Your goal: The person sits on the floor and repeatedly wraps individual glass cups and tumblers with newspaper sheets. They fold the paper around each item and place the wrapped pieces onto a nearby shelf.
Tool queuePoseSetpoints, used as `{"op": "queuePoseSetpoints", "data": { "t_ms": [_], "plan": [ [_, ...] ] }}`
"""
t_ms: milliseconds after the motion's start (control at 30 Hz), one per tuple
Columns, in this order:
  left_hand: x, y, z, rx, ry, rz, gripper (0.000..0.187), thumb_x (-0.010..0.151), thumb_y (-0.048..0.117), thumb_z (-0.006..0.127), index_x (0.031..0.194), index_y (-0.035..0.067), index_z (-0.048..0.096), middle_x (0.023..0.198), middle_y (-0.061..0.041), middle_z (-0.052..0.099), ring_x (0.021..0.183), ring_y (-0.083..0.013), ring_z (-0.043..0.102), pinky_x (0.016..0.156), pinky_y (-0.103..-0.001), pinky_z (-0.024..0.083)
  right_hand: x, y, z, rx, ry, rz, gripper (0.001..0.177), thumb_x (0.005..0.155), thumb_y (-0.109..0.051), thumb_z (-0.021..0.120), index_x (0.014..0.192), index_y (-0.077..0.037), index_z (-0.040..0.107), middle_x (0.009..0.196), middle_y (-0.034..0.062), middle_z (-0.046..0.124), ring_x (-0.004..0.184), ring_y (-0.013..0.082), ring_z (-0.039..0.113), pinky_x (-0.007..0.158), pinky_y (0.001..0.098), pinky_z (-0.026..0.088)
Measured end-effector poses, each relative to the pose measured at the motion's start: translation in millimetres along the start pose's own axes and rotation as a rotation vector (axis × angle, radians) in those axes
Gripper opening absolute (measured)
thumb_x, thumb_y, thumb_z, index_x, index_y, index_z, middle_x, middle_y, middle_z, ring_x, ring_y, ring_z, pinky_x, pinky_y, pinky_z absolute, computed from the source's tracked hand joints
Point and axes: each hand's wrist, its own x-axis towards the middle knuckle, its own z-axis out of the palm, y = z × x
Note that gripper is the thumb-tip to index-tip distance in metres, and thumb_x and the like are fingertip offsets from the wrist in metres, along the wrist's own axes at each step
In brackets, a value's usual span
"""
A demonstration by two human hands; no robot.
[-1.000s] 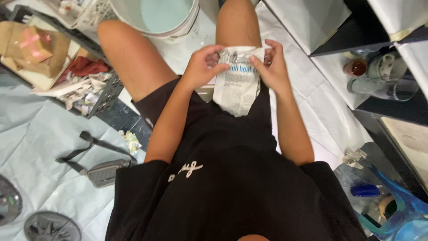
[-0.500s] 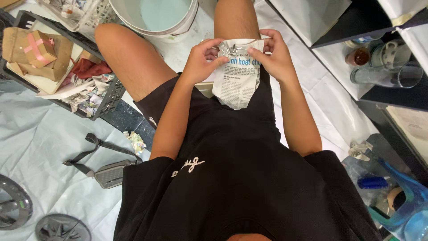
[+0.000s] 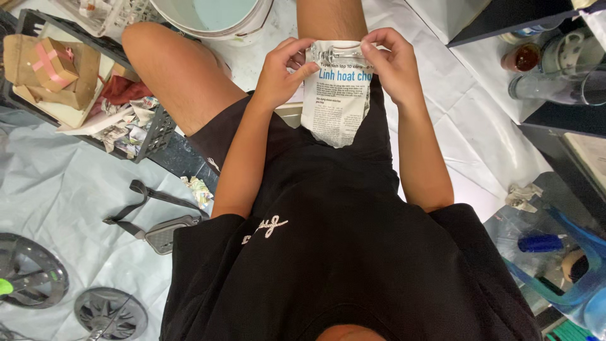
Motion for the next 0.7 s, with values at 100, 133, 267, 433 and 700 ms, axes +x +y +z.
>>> {"op": "queuePoseSetpoints", "data": {
  "t_ms": [100, 133, 267, 433, 700],
  "plan": [
    [0, 4, -1, 0.022, -0.008, 0.003, 0.04, 0.093, 0.009, 0.082, 0.131, 0.004, 0.068, 0.105, -0.005, 0.066, 0.092, -0.0144, 0.066, 0.082, -0.027, 0.056, -3, 3, -1, 0.03, 0.002, -0.018, 0.02, 0.104, -0.009, 0.072, 0.12, 0.0, 0.063, 0.115, 0.0062, 0.068, 0.093, 0.0108, 0.066, 0.081, 0.0264, 0.056],
    [0, 5, -2, 0.026, -0.011, -0.003, 0.041, 0.093, 0.009, 0.081, 0.131, 0.004, 0.068, 0.105, -0.005, 0.066, 0.092, -0.0147, 0.066, 0.082, -0.028, 0.057, -3, 4, -2, 0.021, 0.01, -0.03, 0.022, 0.102, -0.007, 0.073, 0.12, 0.0, 0.064, 0.117, 0.0062, 0.069, 0.093, 0.0111, 0.065, 0.081, 0.0268, 0.056],
    [1, 18, -7, 0.104, -0.065, 0.069, 0.044, 0.091, 0.01, 0.083, 0.131, 0.005, 0.066, 0.115, -0.007, 0.065, 0.105, -0.0194, 0.065, 0.087, -0.031, 0.055, -9, 6, -6, -0.073, -0.016, -0.186, 0.029, 0.096, 0.001, 0.078, 0.12, 0.001, 0.063, 0.121, 0.0074, 0.064, 0.109, 0.0143, 0.066, 0.092, 0.0317, 0.064],
    [0, 33, -10, 0.197, -0.146, 0.155, 0.048, 0.082, 0.012, 0.088, 0.123, 0.007, 0.063, 0.121, -0.008, 0.065, 0.114, -0.0249, 0.062, 0.089, -0.034, 0.055, -13, 8, -12, -0.272, -0.051, -0.488, 0.037, 0.086, 0.001, 0.088, 0.114, 0.002, 0.064, 0.115, 0.0136, 0.065, 0.109, 0.0205, 0.068, 0.094, 0.0333, 0.064],
    [1, 42, -1, 0.294, -0.025, 0.338, 0.04, 0.084, 0.007, 0.088, 0.116, 0.005, 0.063, 0.119, -0.008, 0.066, 0.111, -0.0269, 0.063, 0.092, -0.036, 0.054, -11, -1, -28, -0.54, -0.142, -0.691, 0.036, 0.083, -0.002, 0.094, 0.108, 0.0, 0.07, 0.112, 0.0132, 0.072, 0.115, 0.0295, 0.072, 0.101, 0.0396, 0.06]
  ]
}}
